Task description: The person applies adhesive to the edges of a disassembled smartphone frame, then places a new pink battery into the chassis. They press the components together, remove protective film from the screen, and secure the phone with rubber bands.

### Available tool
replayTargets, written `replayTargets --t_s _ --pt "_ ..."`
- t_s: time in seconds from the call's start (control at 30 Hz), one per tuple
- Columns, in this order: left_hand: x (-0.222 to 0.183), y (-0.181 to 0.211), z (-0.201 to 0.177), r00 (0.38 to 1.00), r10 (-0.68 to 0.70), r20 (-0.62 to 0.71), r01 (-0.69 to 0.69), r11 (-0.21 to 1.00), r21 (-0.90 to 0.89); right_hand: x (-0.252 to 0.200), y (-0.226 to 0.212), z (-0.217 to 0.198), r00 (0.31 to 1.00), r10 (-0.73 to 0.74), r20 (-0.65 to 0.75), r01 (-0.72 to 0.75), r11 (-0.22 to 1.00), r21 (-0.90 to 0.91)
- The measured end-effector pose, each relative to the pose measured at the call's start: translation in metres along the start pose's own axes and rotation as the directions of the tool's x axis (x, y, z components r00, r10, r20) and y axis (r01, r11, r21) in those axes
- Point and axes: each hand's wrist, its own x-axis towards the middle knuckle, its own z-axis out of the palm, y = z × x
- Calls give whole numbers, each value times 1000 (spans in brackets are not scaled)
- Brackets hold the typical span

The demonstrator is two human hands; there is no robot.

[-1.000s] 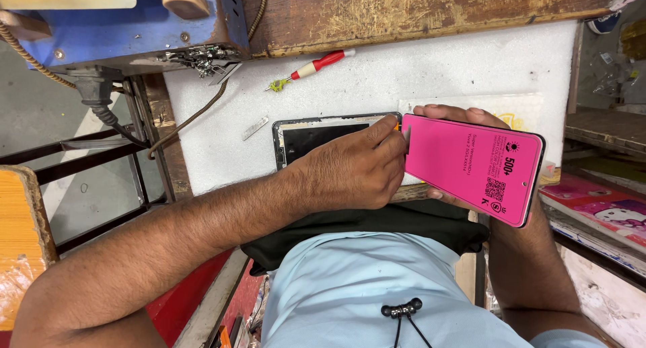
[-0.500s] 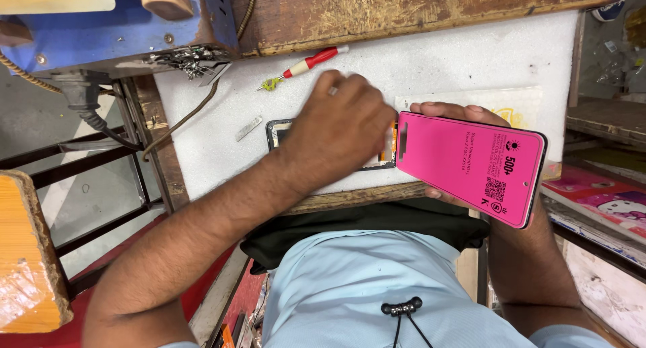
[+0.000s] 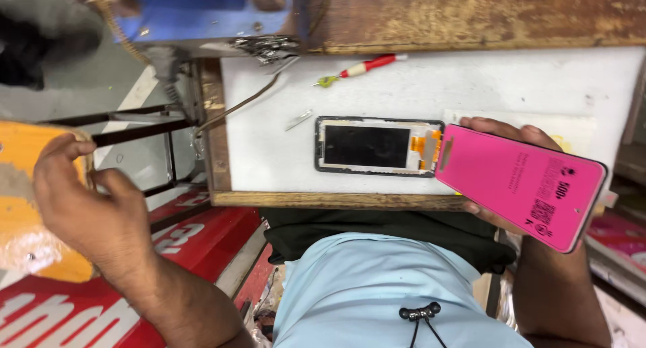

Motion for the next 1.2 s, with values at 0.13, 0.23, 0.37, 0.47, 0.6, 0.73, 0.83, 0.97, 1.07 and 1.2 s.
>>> replayTargets --t_s 0.13,0.23,0.37,0.47,0.6,0.73,0.83,0.97,1.07,1.2 --pt "2 1 -13 972 -235 1 234 965 -117 -2 -3 1 999 34 15 -35 999 25" --pt "3 36 -14 951 -227 209 279 921 -270 -1 -1 0 1000 11 19 -10 1000 -17" --pt "12 114 25 892 290 347 -29 803 -595 -6 7 -1 999 -6 39 7 999 -36" --pt "43 177 84 896 358 264 -35 649 -760 -10 12 -3 999 -13 49 16 998 -62" --pt "98 247 176 948 205 244 -79 893 -444 -9 13 0 999 -15 51 19 997 -80" --pt "113 271 205 924 175 339 -36 924 -380 -7 13 -3 998 -18 61 23 997 -68" --pt "88 253 171 951 296 84 -200 803 -562 -8 14 -5 997 -14 72 18 999 -48" --pt "30 183 85 927 264 265 100 507 -856 -8 11 -3 998 23 54 -23 1000 17" --pt "-9 126 47 909 -28 415 397 356 -846 -5 5 -2 999 22 28 -20 998 -56" --pt "-40 77 45 788 -67 612 605 272 -748 -4 -3 0 999 33 27 -31 996 -85"
